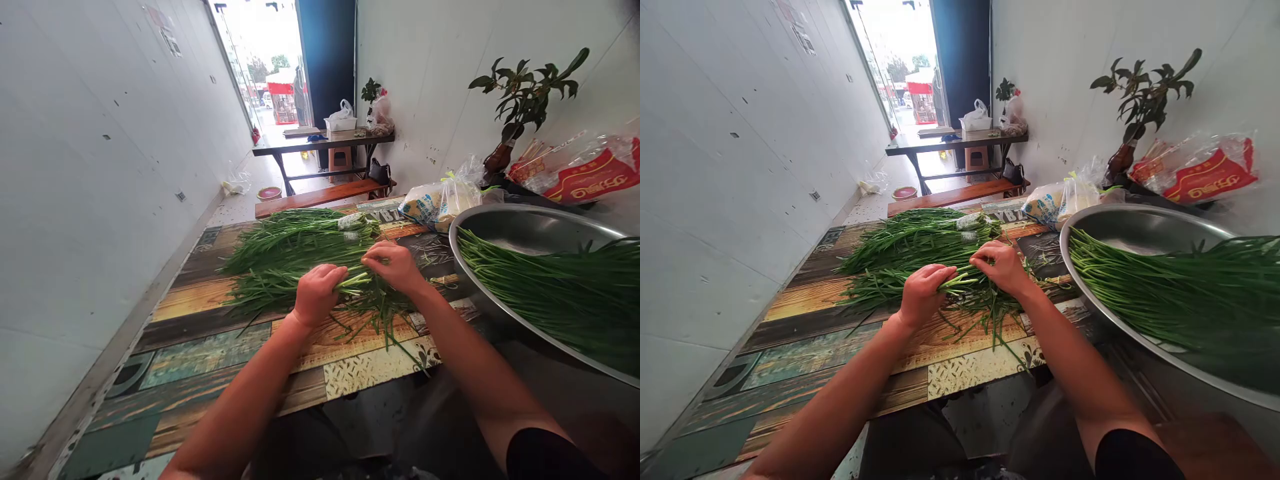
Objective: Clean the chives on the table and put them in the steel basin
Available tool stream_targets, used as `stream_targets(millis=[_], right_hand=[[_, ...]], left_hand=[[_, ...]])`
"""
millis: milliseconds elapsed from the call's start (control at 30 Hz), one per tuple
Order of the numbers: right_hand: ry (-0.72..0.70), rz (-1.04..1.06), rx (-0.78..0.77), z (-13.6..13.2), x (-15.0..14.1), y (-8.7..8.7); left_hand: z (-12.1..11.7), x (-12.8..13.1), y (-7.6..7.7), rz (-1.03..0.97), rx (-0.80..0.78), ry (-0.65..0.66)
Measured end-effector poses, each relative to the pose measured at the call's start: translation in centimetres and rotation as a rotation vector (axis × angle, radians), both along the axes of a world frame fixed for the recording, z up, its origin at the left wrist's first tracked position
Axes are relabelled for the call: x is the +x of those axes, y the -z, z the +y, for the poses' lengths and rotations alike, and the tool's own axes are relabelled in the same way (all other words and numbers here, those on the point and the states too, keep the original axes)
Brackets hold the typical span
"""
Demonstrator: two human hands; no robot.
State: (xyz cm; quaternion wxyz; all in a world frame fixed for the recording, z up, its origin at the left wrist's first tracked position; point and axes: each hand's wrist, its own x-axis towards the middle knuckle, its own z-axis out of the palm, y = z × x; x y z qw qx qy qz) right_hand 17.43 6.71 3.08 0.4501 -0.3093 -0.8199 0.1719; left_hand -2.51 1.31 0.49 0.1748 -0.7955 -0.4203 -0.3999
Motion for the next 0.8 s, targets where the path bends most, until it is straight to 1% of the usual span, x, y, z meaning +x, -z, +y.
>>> stream_targets(millis=[167, 467, 667, 800], right_hand=[[-0.079, -0.118, 0.002, -0.13, -0.11, 0.25], [-0.036, -0.187, 0.115, -0.09, -0.22, 0.53], [-0.011, -0.103, 0.002, -0.05, -0.2, 0.61], [0.017, -0.072, -0.019, 0.08, 0.11, 0.39]], left_hand=[[0.05, -0.01, 0.16, 0.024, -0.009, -0.008], [0.18, -0.19, 0.44, 0.053, -0.039, -0.019], [0.28, -0.33, 0.51, 0.084, 0.009, -0.019], [0.25, -0.36, 0.39, 0.111, 0.041, -0.025]])
